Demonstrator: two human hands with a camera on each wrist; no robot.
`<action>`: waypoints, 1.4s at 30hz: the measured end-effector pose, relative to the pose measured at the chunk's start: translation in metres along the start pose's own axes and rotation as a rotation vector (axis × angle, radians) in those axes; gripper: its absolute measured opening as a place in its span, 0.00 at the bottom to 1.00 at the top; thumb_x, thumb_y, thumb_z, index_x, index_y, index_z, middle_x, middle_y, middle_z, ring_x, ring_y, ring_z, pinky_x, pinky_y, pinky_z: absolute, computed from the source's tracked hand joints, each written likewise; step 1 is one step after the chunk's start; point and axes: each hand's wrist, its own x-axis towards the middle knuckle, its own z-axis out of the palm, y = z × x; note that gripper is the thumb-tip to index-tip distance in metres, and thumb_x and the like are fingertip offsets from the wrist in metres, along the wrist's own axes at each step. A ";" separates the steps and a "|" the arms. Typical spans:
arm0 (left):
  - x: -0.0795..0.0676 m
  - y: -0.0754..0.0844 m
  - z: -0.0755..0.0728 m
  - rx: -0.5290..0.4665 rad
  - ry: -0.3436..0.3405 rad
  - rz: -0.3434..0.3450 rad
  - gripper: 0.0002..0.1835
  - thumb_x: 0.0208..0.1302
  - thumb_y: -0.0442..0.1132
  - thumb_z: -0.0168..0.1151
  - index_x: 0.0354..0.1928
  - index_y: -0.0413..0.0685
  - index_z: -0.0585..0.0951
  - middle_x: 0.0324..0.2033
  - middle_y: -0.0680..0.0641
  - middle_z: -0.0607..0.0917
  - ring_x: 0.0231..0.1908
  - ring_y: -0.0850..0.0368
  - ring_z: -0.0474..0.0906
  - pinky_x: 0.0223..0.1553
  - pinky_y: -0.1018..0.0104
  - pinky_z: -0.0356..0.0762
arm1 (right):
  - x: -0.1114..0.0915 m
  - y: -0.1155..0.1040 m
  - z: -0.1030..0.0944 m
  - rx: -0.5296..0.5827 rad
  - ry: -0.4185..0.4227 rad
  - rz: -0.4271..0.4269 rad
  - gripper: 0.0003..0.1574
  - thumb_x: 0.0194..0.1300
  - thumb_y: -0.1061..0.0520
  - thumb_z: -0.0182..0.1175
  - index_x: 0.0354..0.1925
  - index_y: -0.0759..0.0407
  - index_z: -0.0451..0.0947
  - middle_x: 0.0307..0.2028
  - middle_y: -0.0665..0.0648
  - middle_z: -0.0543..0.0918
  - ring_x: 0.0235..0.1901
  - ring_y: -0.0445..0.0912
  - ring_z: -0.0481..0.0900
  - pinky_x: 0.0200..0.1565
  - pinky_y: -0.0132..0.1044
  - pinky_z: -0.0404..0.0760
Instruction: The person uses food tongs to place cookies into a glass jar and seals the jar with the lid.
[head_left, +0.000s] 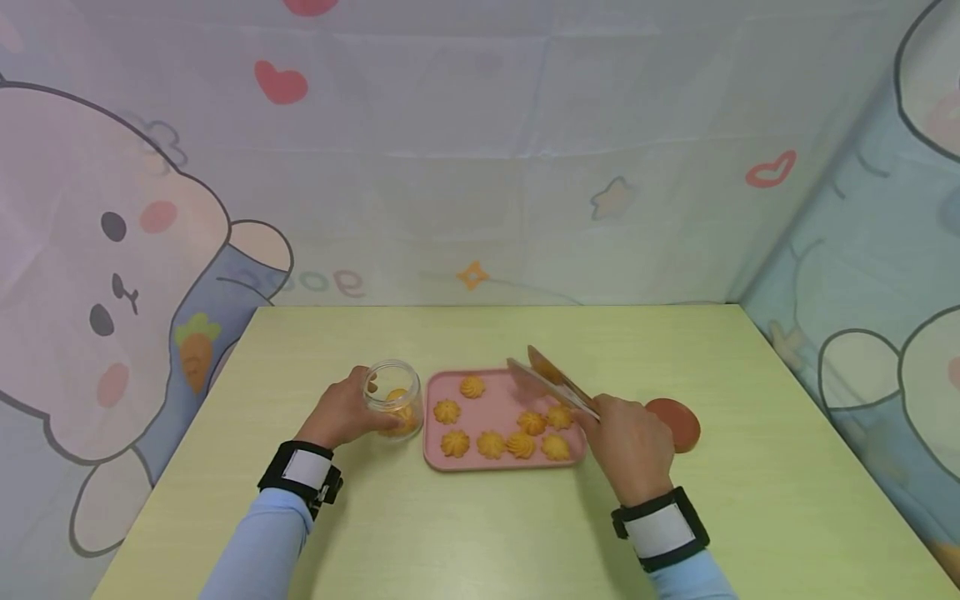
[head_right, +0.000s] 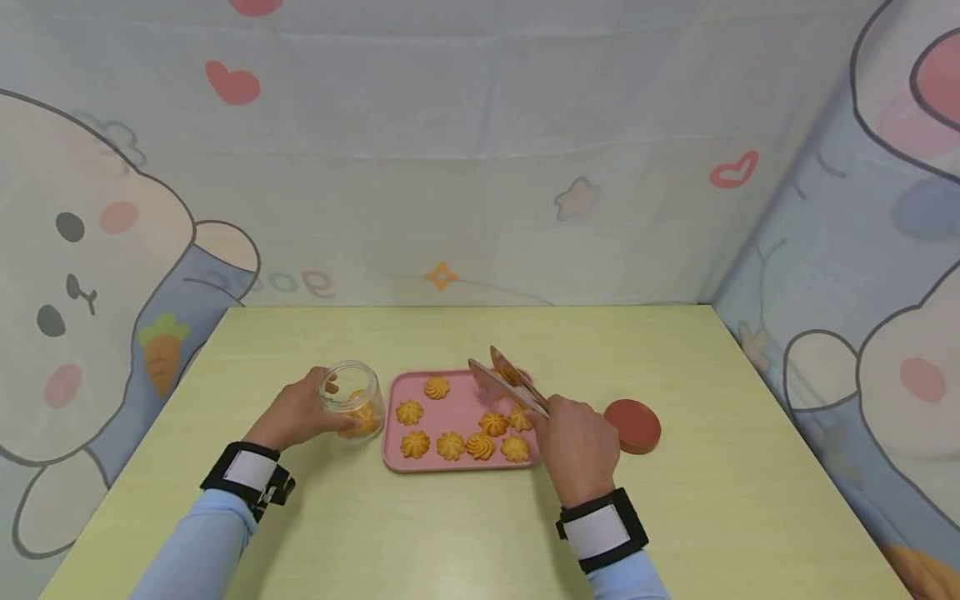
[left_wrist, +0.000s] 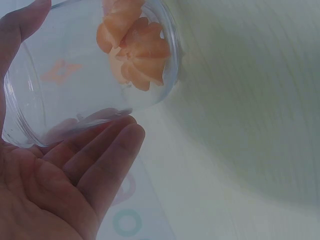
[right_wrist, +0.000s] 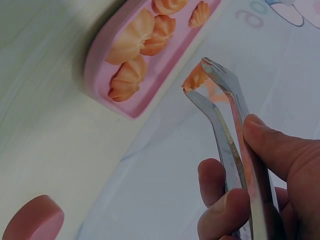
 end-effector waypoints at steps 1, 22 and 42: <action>0.000 0.000 0.000 -0.001 0.001 0.001 0.47 0.38 0.54 0.77 0.57 0.33 0.68 0.51 0.31 0.80 0.46 0.41 0.77 0.46 0.46 0.77 | 0.000 -0.001 -0.001 0.004 0.000 -0.002 0.21 0.57 0.43 0.66 0.31 0.61 0.84 0.14 0.56 0.77 0.10 0.47 0.67 0.09 0.37 0.57; -0.001 0.000 -0.001 -0.001 -0.001 0.009 0.44 0.39 0.53 0.77 0.54 0.33 0.69 0.51 0.31 0.81 0.45 0.41 0.77 0.44 0.47 0.77 | 0.014 -0.051 -0.031 0.016 0.088 -0.150 0.22 0.53 0.41 0.68 0.32 0.59 0.85 0.11 0.53 0.75 0.08 0.44 0.66 0.08 0.33 0.56; 0.000 0.002 -0.001 -0.020 -0.011 -0.007 0.46 0.40 0.53 0.76 0.56 0.32 0.68 0.52 0.30 0.80 0.47 0.40 0.77 0.46 0.45 0.77 | 0.018 -0.116 -0.036 -0.010 0.047 -0.334 0.21 0.55 0.39 0.66 0.20 0.52 0.78 0.09 0.48 0.67 0.09 0.42 0.64 0.10 0.32 0.56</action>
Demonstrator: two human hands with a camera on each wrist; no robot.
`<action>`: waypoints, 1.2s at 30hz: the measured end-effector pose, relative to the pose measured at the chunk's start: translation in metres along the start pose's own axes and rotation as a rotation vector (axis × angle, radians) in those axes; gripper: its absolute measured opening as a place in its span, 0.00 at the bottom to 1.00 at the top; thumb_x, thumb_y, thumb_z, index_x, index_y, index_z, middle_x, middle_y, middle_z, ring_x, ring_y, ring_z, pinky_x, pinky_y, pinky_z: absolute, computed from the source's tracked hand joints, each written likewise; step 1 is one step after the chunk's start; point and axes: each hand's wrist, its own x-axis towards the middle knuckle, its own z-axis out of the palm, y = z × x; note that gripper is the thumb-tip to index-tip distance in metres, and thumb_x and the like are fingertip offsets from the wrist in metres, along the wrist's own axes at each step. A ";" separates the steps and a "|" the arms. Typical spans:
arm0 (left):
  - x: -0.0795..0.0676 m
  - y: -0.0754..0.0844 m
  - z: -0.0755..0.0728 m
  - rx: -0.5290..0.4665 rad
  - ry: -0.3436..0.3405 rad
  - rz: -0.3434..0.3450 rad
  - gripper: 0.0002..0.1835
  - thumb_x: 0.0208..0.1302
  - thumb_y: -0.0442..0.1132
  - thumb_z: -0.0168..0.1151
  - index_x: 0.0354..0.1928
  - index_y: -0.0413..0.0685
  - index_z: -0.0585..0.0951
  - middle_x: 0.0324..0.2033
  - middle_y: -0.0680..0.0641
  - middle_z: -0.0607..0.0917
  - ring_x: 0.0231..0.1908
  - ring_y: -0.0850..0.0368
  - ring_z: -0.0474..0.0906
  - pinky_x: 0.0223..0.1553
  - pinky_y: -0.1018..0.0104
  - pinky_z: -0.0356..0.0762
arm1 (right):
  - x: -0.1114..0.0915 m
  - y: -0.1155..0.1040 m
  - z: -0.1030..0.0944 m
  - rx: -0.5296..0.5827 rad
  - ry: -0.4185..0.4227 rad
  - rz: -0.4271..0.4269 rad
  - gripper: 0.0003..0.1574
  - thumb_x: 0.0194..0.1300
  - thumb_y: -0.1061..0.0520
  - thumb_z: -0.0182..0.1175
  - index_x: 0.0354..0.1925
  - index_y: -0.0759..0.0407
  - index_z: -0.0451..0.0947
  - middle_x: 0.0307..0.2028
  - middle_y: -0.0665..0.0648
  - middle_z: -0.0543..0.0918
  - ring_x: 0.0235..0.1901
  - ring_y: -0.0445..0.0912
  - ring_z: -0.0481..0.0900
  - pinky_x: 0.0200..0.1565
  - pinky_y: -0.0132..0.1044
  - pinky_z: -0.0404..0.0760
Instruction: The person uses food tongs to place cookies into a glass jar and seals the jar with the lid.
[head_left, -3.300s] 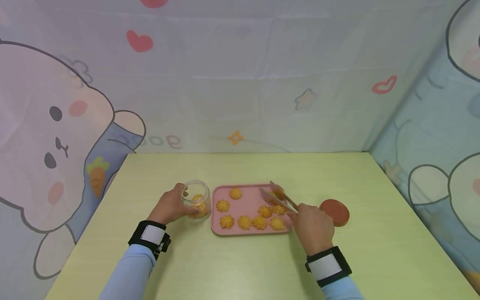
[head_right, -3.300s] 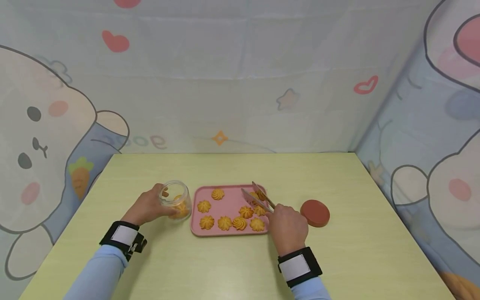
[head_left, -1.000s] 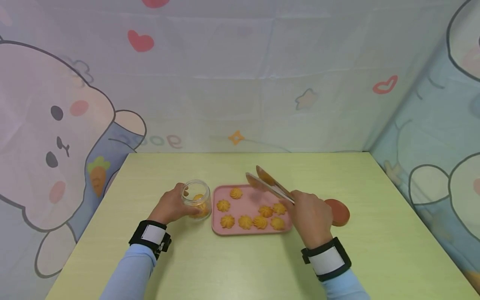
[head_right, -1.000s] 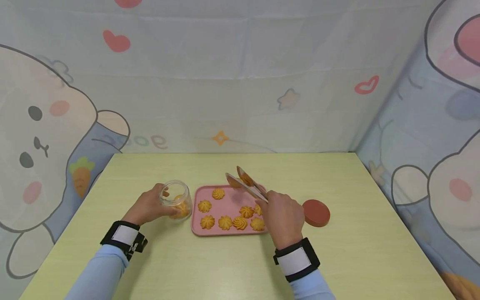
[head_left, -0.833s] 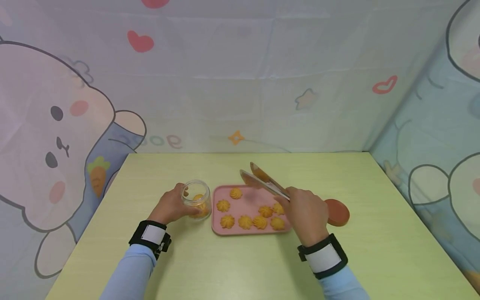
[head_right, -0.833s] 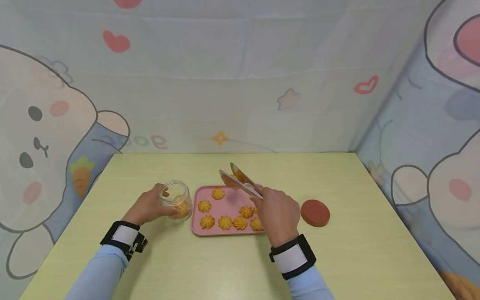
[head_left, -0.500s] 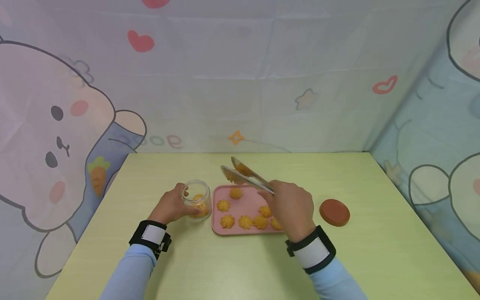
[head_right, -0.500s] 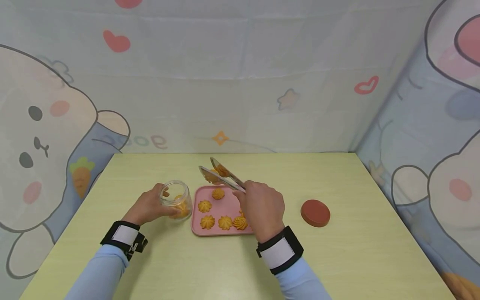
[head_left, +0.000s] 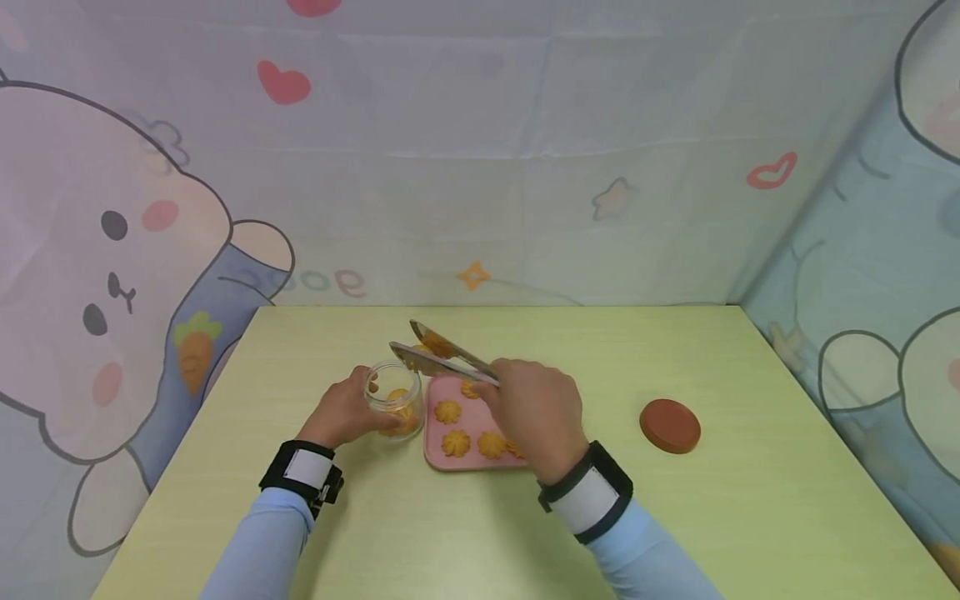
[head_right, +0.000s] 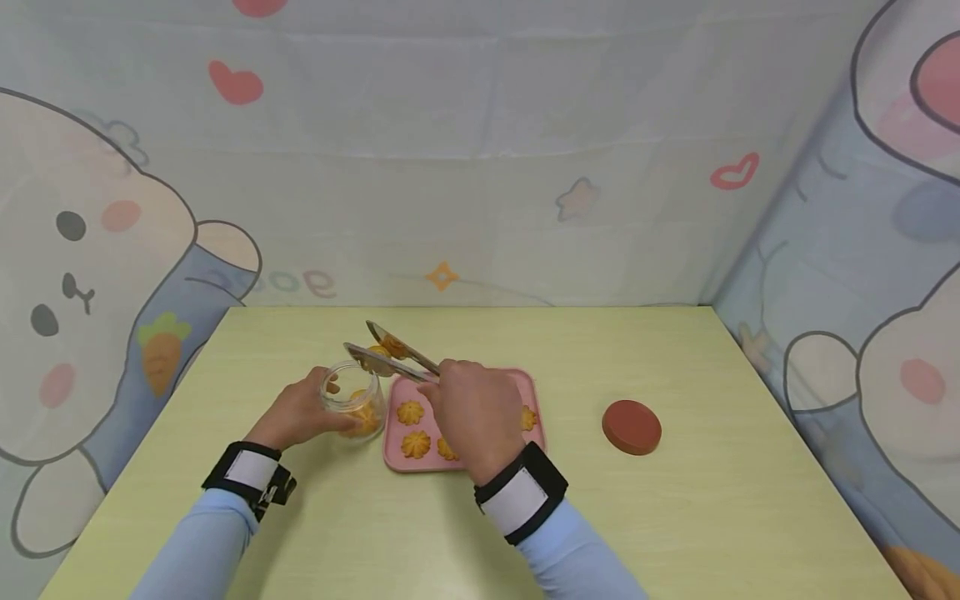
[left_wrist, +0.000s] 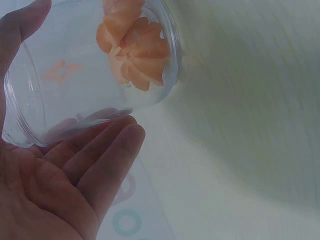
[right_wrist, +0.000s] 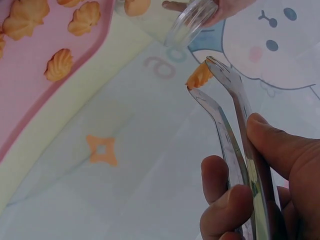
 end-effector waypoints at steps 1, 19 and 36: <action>0.000 0.000 0.000 -0.001 -0.001 0.003 0.46 0.40 0.53 0.76 0.56 0.32 0.68 0.52 0.29 0.80 0.47 0.39 0.77 0.46 0.45 0.77 | 0.000 -0.002 0.001 -0.006 0.005 -0.015 0.22 0.55 0.39 0.66 0.19 0.52 0.77 0.09 0.47 0.67 0.09 0.42 0.64 0.10 0.32 0.56; -0.001 0.001 -0.001 0.020 0.001 0.007 0.45 0.41 0.52 0.76 0.57 0.32 0.68 0.50 0.31 0.80 0.46 0.40 0.77 0.47 0.45 0.77 | 0.002 -0.012 0.013 0.015 0.013 -0.034 0.23 0.55 0.38 0.66 0.19 0.53 0.75 0.09 0.48 0.66 0.09 0.41 0.63 0.12 0.31 0.52; -0.002 0.001 0.000 0.030 0.021 0.011 0.45 0.39 0.52 0.77 0.56 0.32 0.69 0.48 0.32 0.81 0.42 0.42 0.78 0.44 0.47 0.77 | -0.005 0.016 0.003 0.023 -0.006 0.081 0.23 0.56 0.38 0.65 0.19 0.53 0.76 0.09 0.49 0.66 0.09 0.44 0.63 0.10 0.33 0.52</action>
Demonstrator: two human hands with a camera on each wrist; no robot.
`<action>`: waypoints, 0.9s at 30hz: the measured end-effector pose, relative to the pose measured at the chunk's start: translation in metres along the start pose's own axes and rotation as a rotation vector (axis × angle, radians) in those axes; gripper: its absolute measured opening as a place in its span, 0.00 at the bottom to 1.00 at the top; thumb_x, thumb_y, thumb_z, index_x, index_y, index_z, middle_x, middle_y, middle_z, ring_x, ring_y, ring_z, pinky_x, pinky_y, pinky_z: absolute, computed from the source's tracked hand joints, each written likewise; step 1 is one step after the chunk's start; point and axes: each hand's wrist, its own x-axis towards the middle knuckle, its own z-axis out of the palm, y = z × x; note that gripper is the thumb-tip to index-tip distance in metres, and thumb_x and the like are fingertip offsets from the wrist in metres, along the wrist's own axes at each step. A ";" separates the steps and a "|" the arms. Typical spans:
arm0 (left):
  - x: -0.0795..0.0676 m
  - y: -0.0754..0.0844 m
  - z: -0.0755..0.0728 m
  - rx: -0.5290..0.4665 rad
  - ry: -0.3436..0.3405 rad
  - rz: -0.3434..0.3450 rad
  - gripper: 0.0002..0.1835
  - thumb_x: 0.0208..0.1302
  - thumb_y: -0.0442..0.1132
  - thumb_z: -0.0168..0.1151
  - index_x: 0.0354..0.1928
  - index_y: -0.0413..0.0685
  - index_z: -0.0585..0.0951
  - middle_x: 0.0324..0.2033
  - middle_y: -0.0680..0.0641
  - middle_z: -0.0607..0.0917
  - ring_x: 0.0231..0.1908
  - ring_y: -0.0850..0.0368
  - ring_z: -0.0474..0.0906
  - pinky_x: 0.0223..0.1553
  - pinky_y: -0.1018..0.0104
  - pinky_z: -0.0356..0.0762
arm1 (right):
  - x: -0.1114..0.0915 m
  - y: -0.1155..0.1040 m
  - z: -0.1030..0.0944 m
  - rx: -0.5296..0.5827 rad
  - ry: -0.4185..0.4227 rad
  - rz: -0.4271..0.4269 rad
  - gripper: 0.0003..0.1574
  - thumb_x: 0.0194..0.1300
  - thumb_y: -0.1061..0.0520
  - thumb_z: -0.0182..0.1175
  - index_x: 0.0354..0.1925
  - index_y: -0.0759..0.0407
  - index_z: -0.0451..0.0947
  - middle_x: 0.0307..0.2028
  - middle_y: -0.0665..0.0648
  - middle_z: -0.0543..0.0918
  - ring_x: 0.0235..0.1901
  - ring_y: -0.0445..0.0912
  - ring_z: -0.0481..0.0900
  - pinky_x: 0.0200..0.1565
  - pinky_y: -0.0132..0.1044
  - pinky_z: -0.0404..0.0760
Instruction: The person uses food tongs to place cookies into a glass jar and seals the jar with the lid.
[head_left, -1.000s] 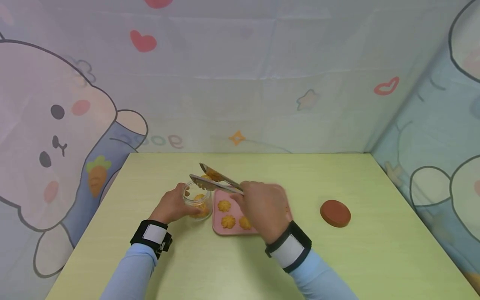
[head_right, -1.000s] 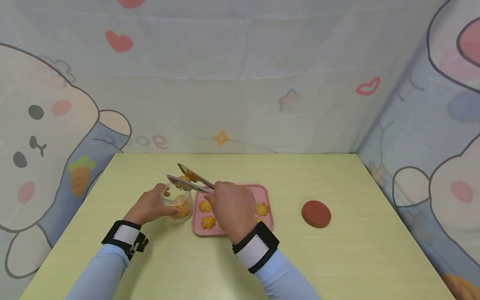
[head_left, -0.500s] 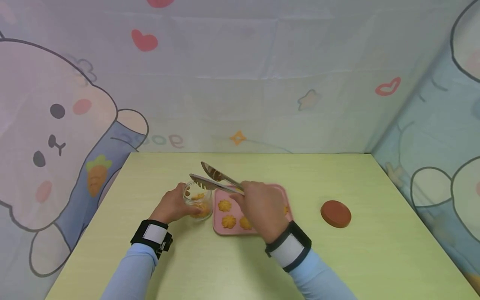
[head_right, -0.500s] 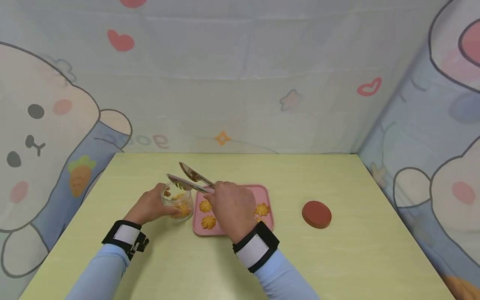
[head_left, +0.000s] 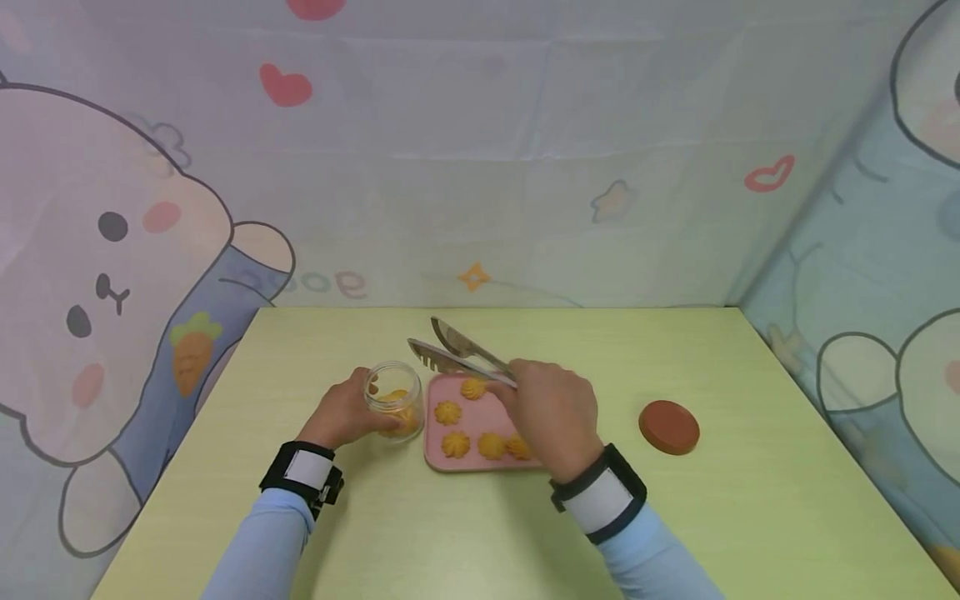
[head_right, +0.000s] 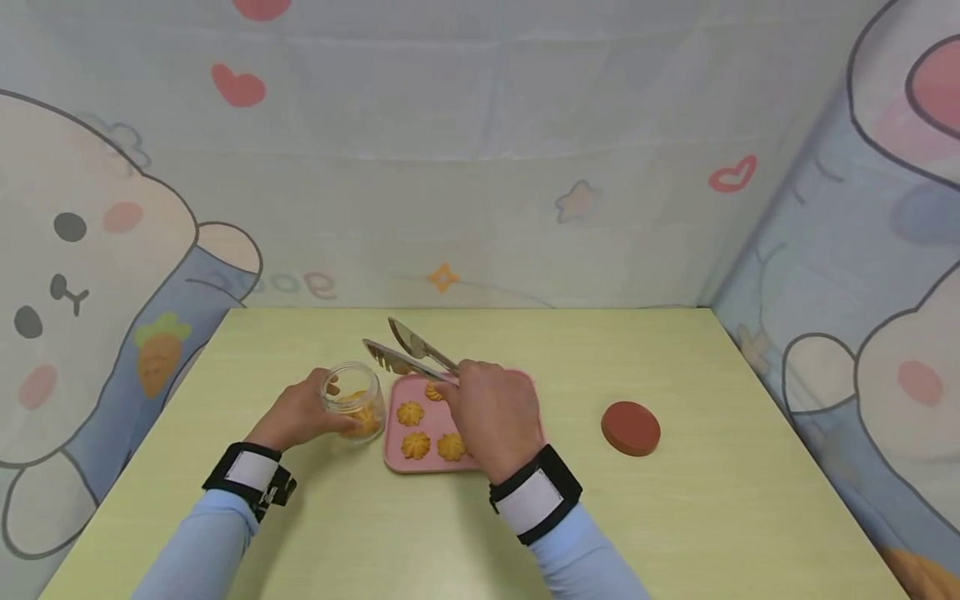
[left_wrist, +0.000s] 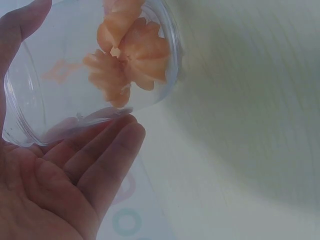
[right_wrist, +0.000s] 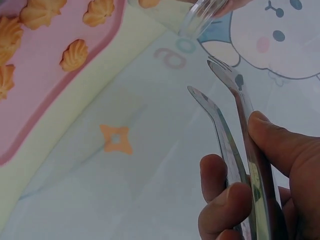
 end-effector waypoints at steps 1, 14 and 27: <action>0.000 0.000 0.000 0.002 0.001 0.000 0.45 0.39 0.52 0.77 0.56 0.32 0.69 0.49 0.32 0.81 0.43 0.42 0.78 0.44 0.47 0.77 | -0.001 0.002 0.000 0.001 -0.007 0.007 0.23 0.56 0.38 0.65 0.20 0.53 0.76 0.09 0.49 0.66 0.09 0.44 0.63 0.09 0.33 0.53; 0.000 -0.003 0.001 0.000 -0.004 -0.005 0.45 0.39 0.52 0.77 0.56 0.33 0.68 0.49 0.32 0.81 0.44 0.42 0.77 0.45 0.47 0.77 | -0.015 0.037 0.007 0.016 -0.013 0.093 0.22 0.55 0.38 0.66 0.39 0.52 0.87 0.08 0.49 0.68 0.07 0.43 0.63 0.09 0.33 0.53; 0.001 -0.002 0.001 -0.020 -0.019 -0.025 0.48 0.40 0.51 0.77 0.61 0.34 0.66 0.51 0.32 0.80 0.45 0.42 0.77 0.47 0.46 0.77 | -0.025 0.053 0.024 -0.008 -0.001 0.096 0.19 0.52 0.43 0.69 0.28 0.57 0.82 0.07 0.51 0.69 0.06 0.43 0.62 0.08 0.32 0.53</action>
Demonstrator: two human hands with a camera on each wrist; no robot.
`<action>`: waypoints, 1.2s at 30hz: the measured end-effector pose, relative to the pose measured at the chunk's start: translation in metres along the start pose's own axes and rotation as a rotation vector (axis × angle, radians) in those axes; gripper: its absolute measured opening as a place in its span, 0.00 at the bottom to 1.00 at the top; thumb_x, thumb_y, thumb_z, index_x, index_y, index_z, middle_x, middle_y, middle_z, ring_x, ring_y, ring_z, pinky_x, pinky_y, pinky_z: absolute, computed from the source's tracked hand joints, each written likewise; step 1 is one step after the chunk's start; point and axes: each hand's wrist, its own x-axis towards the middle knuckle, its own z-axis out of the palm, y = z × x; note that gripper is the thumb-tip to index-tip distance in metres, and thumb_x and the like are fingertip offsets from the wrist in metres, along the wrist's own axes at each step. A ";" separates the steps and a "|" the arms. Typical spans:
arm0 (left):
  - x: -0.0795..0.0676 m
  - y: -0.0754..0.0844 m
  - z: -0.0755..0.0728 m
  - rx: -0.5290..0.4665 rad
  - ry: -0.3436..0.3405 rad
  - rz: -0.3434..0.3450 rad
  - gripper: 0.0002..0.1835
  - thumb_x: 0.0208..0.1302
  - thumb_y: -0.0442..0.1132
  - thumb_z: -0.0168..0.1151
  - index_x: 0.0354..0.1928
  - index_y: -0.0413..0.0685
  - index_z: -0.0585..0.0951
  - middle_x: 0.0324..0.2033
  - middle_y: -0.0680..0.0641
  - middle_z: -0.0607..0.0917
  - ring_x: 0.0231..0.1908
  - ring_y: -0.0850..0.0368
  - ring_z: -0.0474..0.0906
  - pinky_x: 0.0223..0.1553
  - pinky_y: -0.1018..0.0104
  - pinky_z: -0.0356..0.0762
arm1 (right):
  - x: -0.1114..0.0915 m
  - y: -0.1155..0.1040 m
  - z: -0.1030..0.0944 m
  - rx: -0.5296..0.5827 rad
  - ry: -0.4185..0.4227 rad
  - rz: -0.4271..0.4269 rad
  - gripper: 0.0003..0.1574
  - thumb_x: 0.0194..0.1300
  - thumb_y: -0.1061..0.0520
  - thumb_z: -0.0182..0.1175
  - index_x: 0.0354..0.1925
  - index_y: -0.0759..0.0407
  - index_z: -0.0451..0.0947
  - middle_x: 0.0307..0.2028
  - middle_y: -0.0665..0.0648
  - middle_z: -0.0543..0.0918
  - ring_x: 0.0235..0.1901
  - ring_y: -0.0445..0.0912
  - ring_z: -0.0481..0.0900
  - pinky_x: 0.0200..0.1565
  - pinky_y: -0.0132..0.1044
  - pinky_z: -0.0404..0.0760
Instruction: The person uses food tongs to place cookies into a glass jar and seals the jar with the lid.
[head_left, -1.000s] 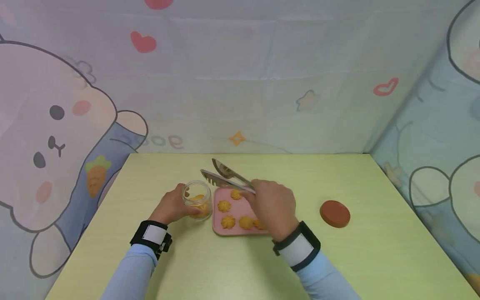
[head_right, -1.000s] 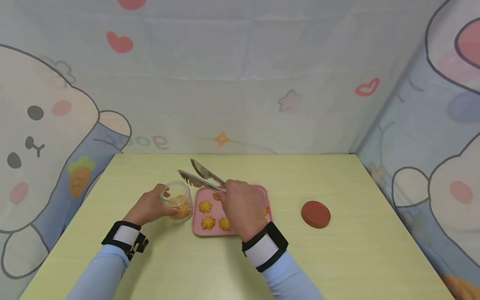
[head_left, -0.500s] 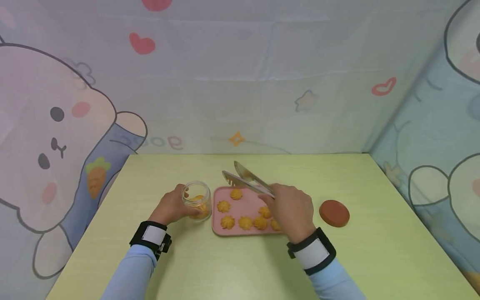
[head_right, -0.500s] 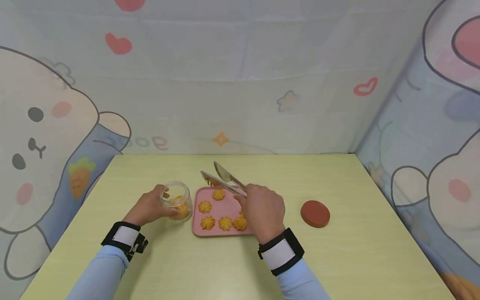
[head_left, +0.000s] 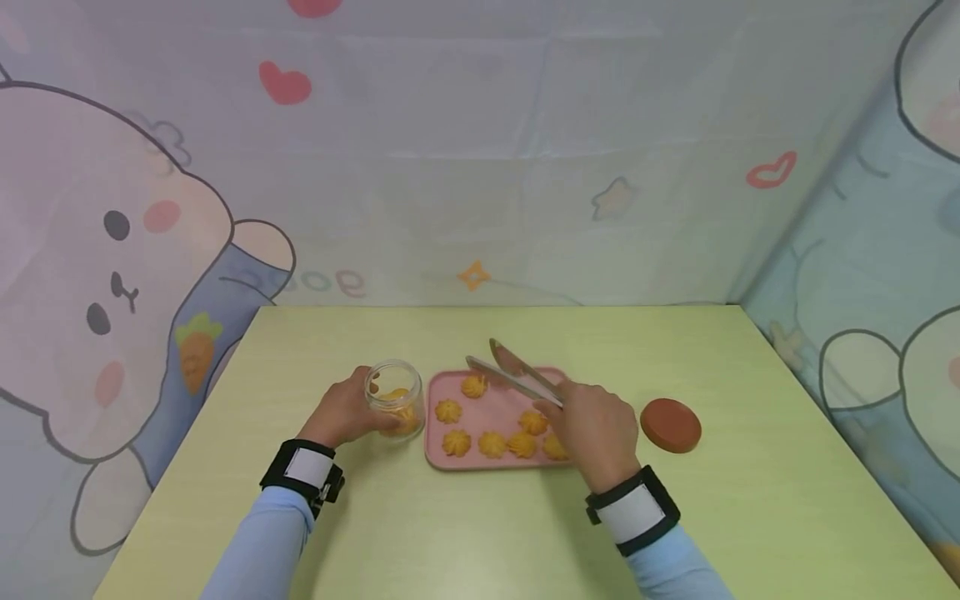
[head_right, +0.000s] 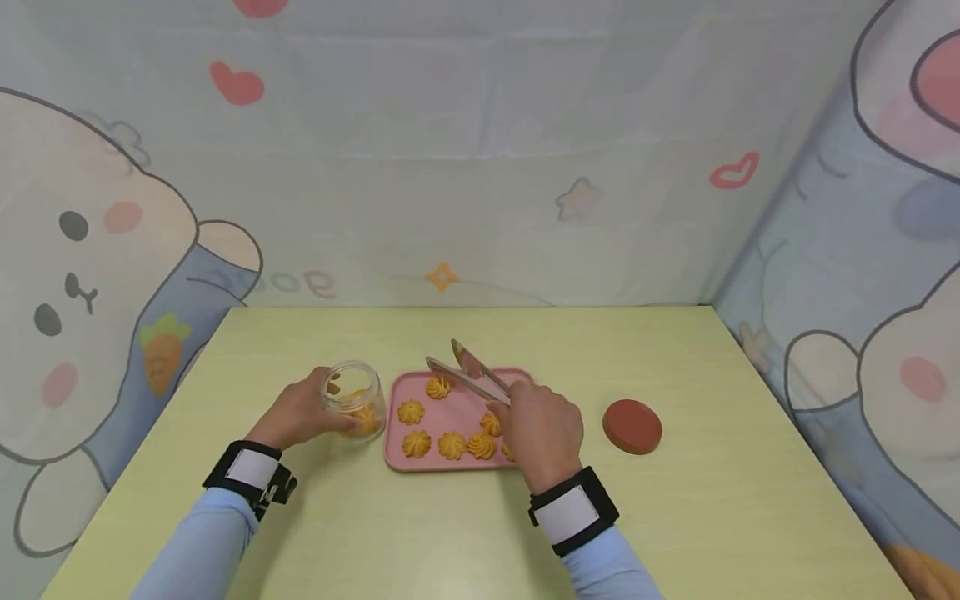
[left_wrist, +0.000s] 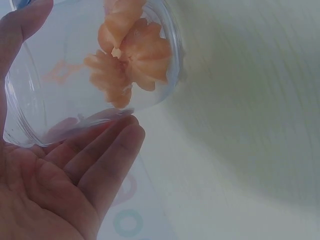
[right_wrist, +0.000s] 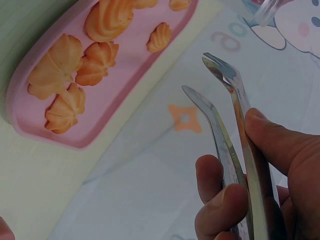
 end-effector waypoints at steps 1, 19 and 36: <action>0.000 0.000 0.000 -0.001 0.000 -0.001 0.48 0.40 0.51 0.77 0.61 0.35 0.66 0.51 0.32 0.80 0.46 0.42 0.77 0.47 0.46 0.76 | 0.000 0.000 0.001 -0.003 -0.011 0.004 0.19 0.52 0.43 0.69 0.27 0.58 0.81 0.08 0.51 0.69 0.06 0.43 0.63 0.08 0.33 0.54; 0.000 0.003 -0.002 0.013 -0.004 0.015 0.47 0.40 0.50 0.77 0.59 0.31 0.67 0.49 0.32 0.81 0.43 0.42 0.77 0.44 0.47 0.77 | 0.005 -0.005 0.022 -0.051 -0.153 0.042 0.23 0.54 0.42 0.68 0.19 0.57 0.74 0.09 0.52 0.72 0.09 0.46 0.67 0.09 0.36 0.61; 0.001 -0.001 -0.001 0.004 0.005 0.019 0.46 0.38 0.52 0.77 0.57 0.33 0.68 0.47 0.34 0.82 0.41 0.45 0.77 0.43 0.48 0.77 | 0.009 -0.011 0.041 -0.082 -0.175 0.004 0.25 0.54 0.40 0.67 0.19 0.57 0.73 0.11 0.52 0.72 0.09 0.46 0.69 0.10 0.39 0.69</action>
